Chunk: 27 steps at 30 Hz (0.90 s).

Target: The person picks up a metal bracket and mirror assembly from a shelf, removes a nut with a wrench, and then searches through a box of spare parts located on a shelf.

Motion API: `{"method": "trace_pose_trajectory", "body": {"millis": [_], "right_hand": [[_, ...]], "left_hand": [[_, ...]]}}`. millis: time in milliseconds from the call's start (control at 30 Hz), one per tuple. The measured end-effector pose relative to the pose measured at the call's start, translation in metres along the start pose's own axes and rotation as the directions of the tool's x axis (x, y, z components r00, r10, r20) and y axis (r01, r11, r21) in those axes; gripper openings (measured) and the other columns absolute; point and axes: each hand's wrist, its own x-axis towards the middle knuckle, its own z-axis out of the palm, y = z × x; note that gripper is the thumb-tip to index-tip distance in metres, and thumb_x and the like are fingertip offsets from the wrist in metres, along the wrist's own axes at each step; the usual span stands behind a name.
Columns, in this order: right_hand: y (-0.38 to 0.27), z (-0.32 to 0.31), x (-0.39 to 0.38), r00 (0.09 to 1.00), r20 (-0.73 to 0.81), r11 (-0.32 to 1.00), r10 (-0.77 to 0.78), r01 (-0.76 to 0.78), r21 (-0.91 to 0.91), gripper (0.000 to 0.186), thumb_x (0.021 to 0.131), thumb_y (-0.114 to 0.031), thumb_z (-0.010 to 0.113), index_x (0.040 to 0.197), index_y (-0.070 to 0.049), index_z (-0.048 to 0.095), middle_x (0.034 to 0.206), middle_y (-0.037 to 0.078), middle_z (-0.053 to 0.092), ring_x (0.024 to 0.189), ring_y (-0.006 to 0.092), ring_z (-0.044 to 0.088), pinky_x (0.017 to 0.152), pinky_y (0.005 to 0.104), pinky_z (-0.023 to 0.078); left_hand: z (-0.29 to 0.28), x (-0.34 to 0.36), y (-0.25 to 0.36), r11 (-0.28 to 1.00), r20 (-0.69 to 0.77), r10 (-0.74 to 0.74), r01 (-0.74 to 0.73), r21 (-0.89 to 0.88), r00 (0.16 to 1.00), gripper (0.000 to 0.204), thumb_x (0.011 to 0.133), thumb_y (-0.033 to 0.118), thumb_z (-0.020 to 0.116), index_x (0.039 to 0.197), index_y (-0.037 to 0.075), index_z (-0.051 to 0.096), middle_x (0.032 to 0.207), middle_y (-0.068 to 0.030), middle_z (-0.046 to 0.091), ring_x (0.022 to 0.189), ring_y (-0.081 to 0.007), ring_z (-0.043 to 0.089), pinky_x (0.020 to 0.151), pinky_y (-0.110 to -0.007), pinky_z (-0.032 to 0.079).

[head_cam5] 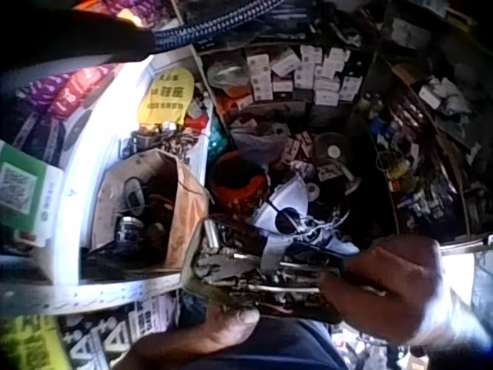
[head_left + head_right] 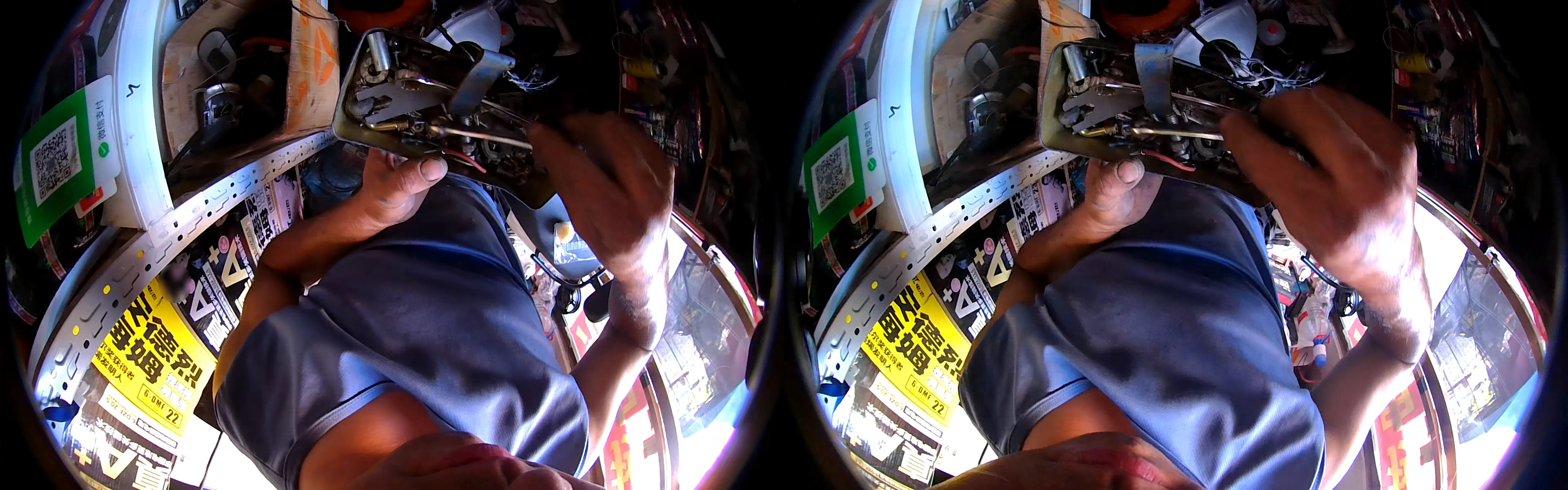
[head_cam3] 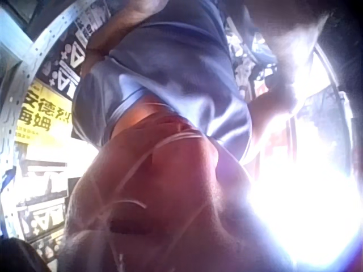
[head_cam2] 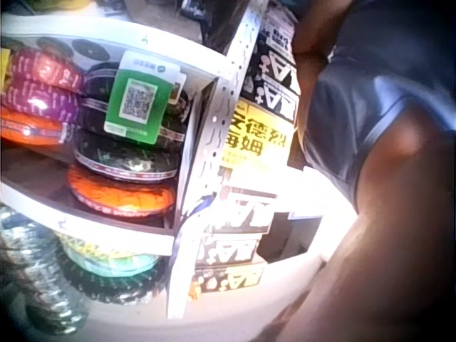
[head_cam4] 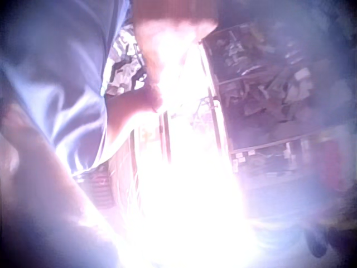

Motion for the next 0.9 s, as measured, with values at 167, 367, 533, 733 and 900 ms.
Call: {"method": "trace_pose_trajectory", "body": {"millis": [167,367,533,733,900], "right_hand": [[-0.010,-0.012,-0.012,0.982,0.152,0.991,0.116,-0.125,0.047,0.032,0.070,0.002,0.076,0.101,-0.005,0.077,0.078,0.009,0.061,0.067,0.0235,0.061,0.057,0.0331,0.048],[-0.004,-0.023,-0.028,0.949,0.213,0.959,0.232,-0.260,0.115,0.035,0.069,0.003,0.078,0.103,-0.005,0.077,0.078,0.008,0.060,0.067,0.0226,0.061,0.060,0.0357,0.047],[0.001,-0.032,-0.034,0.944,0.144,0.935,0.297,-0.318,0.155,0.033,0.070,0.002,0.080,0.103,-0.003,0.076,0.081,0.010,0.068,0.070,0.0225,0.065,0.062,0.0334,0.050],[-0.005,-0.022,-0.016,0.965,-0.075,0.968,0.252,-0.252,0.017,0.026,0.081,0.001,0.076,0.106,-0.004,0.075,0.097,0.010,0.076,0.081,0.0257,0.070,0.074,0.0358,0.055],[0.008,0.000,0.009,0.976,0.099,0.973,0.193,-0.204,0.107,0.028,0.081,0.000,0.075,0.109,-0.004,0.073,0.093,0.013,0.072,0.079,0.0273,0.071,0.065,0.0352,0.055]], "left_hand": [[0.014,0.004,0.009,0.999,-0.083,-0.029,0.032,0.040,0.996,0.069,0.081,0.025,0.081,0.139,0.005,0.050,0.134,-0.0098,0.058,0.126,-0.0282,0.055,0.111,-0.048,0.043],[0.012,0.009,0.004,0.999,-0.013,0.036,-0.036,-0.013,0.999,0.067,0.085,0.016,0.077,0.143,0.002,0.045,0.136,-0.0133,0.059,0.125,-0.0290,0.059,0.109,-0.048,0.047],[0.017,0.015,0.013,0.998,-0.029,-0.056,0.056,0.004,0.998,0.075,0.079,0.025,0.082,0.142,0.006,0.046,0.138,-0.0088,0.056,0.130,-0.0284,0.053,0.113,-0.052,0.040],[0.016,0.013,0.005,0.999,0.023,0.032,-0.033,0.013,0.999,0.068,0.085,0.017,0.078,0.143,0.002,0.046,0.136,-0.0131,0.059,0.126,-0.0282,0.058,0.108,-0.046,0.048],[0.012,0.006,-0.001,0.999,0.014,-0.023,0.022,0.035,1.000,0.067,0.084,0.011,0.076,0.142,0.002,0.045,0.136,-0.0135,0.059,0.124,-0.0279,0.059,0.106,-0.045,0.050]]}}
